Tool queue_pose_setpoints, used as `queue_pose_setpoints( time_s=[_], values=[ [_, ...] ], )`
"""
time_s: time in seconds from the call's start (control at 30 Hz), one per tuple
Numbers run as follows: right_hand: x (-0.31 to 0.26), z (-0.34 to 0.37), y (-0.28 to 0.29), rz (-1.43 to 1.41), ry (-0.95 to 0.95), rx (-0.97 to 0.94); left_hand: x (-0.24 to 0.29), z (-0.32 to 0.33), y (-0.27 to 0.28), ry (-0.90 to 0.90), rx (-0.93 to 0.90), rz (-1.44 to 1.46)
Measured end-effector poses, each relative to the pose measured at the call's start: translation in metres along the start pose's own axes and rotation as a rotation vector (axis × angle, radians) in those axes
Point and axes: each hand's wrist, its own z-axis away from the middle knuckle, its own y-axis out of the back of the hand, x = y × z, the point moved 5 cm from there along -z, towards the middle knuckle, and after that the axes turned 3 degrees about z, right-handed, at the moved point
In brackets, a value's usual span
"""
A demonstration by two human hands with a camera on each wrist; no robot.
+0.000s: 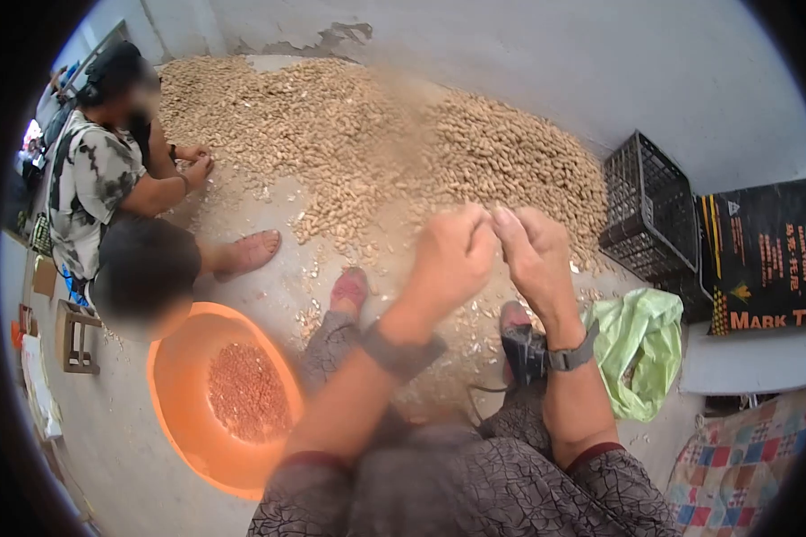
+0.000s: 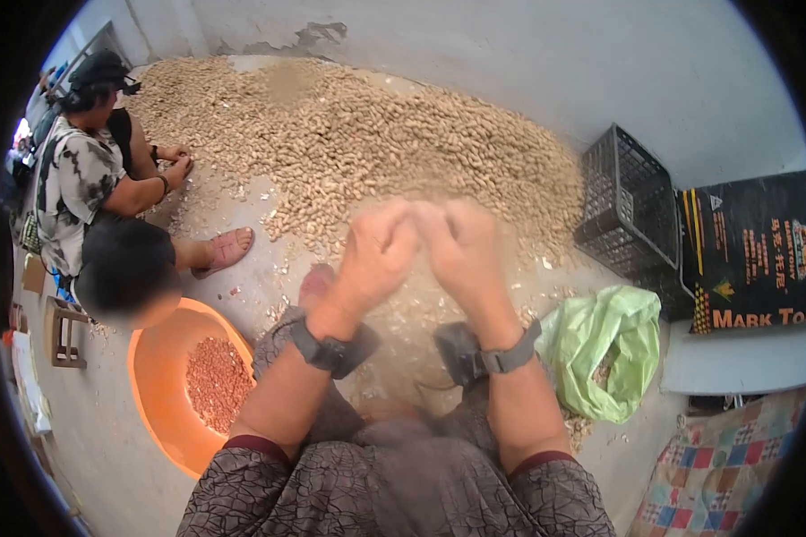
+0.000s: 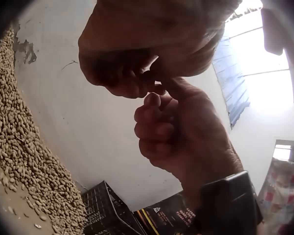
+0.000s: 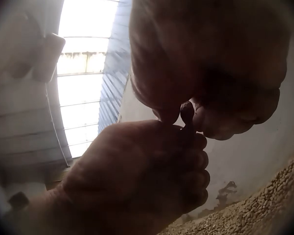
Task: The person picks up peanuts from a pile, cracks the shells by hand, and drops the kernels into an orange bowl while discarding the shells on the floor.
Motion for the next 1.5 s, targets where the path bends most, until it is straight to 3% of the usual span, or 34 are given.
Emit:
queue_pose_setpoints(
  time_s=[0.07,0.13,0.27,0.43,0.57,0.63,0.67,0.73,0.77,0.87,0.93,1.13,1.5],
  values=[
    [-0.004,-0.001,-0.001,0.105,0.081,0.011,0.001,0.0,0.002,-0.079,0.068,-0.022],
    [-0.002,0.001,0.003,0.041,0.016,0.07,-0.006,0.001,-0.002,0.192,0.003,0.16],
    [0.003,0.001,0.0,-0.028,0.092,0.111,-0.001,0.004,-0.01,0.183,-0.031,0.138],
    [-0.004,0.005,-0.005,-0.321,-0.034,0.038,0.012,0.005,-0.018,0.34,-0.044,0.591],
    [-0.01,0.009,0.001,-0.282,-0.045,-0.009,0.013,0.005,-0.018,0.316,-0.075,0.604],
    [-0.006,0.009,0.002,-0.32,-0.124,-0.008,-0.001,0.009,-0.02,0.48,-0.032,0.704],
    [-0.007,0.009,0.002,-0.319,-0.127,-0.007,-0.004,0.009,-0.021,0.484,-0.033,0.705],
    [-0.009,0.008,0.002,-0.332,-0.099,0.006,0.001,0.004,-0.019,0.242,-0.054,0.42],
    [-0.008,0.006,0.004,-0.332,-0.1,0.008,0.002,0.003,-0.018,0.243,-0.056,0.421],
    [0.001,0.002,0.005,-0.418,-0.227,-0.054,0.01,0.001,-0.016,0.297,-0.112,0.404],
    [0.009,0.002,0.002,-0.614,-0.344,-0.11,0.002,0.006,-0.018,0.583,-0.034,0.836],
    [0.016,0.001,-0.007,-0.95,-0.43,-0.144,0.004,0.003,-0.011,0.582,0.018,0.915],
    [0.012,0.004,-0.015,-1.01,-0.452,-0.289,-0.008,0.004,-0.005,0.568,0.043,0.91]
  ],
)
